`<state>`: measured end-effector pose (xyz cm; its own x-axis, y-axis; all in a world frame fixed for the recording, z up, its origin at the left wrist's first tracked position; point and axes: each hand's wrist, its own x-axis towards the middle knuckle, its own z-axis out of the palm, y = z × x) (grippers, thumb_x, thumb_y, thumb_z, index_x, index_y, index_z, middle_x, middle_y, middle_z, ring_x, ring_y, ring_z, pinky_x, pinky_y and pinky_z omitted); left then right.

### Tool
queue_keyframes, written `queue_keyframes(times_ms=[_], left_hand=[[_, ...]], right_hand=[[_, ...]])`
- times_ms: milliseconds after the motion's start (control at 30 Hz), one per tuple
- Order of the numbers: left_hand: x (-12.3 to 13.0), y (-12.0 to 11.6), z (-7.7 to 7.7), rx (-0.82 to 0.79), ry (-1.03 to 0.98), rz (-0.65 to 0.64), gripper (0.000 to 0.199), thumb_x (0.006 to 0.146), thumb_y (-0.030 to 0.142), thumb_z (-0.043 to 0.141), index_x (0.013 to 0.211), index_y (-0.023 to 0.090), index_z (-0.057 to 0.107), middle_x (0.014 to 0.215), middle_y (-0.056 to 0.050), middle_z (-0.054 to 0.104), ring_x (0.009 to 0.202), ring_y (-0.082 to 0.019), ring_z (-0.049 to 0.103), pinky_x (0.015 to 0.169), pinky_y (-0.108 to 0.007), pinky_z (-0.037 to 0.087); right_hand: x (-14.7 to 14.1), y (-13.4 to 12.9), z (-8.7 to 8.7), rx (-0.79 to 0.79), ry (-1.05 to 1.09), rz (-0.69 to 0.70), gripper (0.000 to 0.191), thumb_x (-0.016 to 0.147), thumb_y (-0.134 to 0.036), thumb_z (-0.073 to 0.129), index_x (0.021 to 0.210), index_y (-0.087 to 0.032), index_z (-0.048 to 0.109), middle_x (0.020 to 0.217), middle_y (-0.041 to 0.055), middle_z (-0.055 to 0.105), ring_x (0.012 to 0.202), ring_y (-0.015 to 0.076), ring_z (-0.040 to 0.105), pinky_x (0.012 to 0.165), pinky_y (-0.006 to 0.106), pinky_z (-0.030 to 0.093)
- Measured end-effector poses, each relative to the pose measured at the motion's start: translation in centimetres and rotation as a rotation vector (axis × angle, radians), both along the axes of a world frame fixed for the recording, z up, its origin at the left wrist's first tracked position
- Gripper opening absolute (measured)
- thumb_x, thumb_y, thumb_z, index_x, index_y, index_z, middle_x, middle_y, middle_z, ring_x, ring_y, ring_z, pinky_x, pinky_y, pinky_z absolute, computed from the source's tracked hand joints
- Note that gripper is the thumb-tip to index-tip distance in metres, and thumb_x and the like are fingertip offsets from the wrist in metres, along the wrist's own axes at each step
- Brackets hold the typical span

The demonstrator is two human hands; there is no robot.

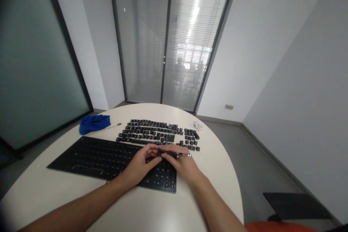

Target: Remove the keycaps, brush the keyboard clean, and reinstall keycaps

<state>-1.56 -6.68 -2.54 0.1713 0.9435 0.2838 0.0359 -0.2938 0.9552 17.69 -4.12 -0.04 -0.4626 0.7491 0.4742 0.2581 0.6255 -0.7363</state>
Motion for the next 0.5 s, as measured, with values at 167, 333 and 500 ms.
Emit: queue_keyframes(times_ms=[167,333,500], left_hand=[[-0.12,0.27,-0.31,-0.056,-0.064,-0.021,0.029,0.083,0.025,0.067,0.108,0.018,0.055,0.095,-0.006,0.070,0.092,-0.021,0.066,0.090,-0.040,0.050],[-0.18,0.46,-0.39,-0.088,-0.095,-0.002,0.031,0.080,0.027,0.071,0.106,0.018,0.055,0.086,-0.003,0.070,0.088,-0.021,0.068,0.088,-0.039,0.050],[-0.12,0.21,0.05,-0.043,-0.022,0.024,0.023,0.081,0.026,0.070,0.101,0.016,0.064,0.091,-0.006,0.071,0.085,-0.020,0.067,0.085,-0.037,0.052]], right_hand=[[-0.55,-0.32,0.19,0.081,0.022,-0.012,0.021,0.095,-0.032,0.064,0.113,-0.030,0.075,0.101,0.0063,0.075,0.092,0.0217,0.069,0.082,0.038,0.056],[-0.92,-0.37,0.07,0.053,0.048,-0.086,0.016,0.092,-0.034,0.068,0.100,-0.025,0.078,0.093,0.0071,0.074,0.086,0.0216,0.067,0.079,0.037,0.053],[-0.61,0.11,-0.19,-0.144,0.087,-0.178,0.025,0.085,-0.043,0.073,0.094,-0.020,0.077,0.093,0.0083,0.076,0.084,0.0235,0.068,0.076,0.037,0.053]])
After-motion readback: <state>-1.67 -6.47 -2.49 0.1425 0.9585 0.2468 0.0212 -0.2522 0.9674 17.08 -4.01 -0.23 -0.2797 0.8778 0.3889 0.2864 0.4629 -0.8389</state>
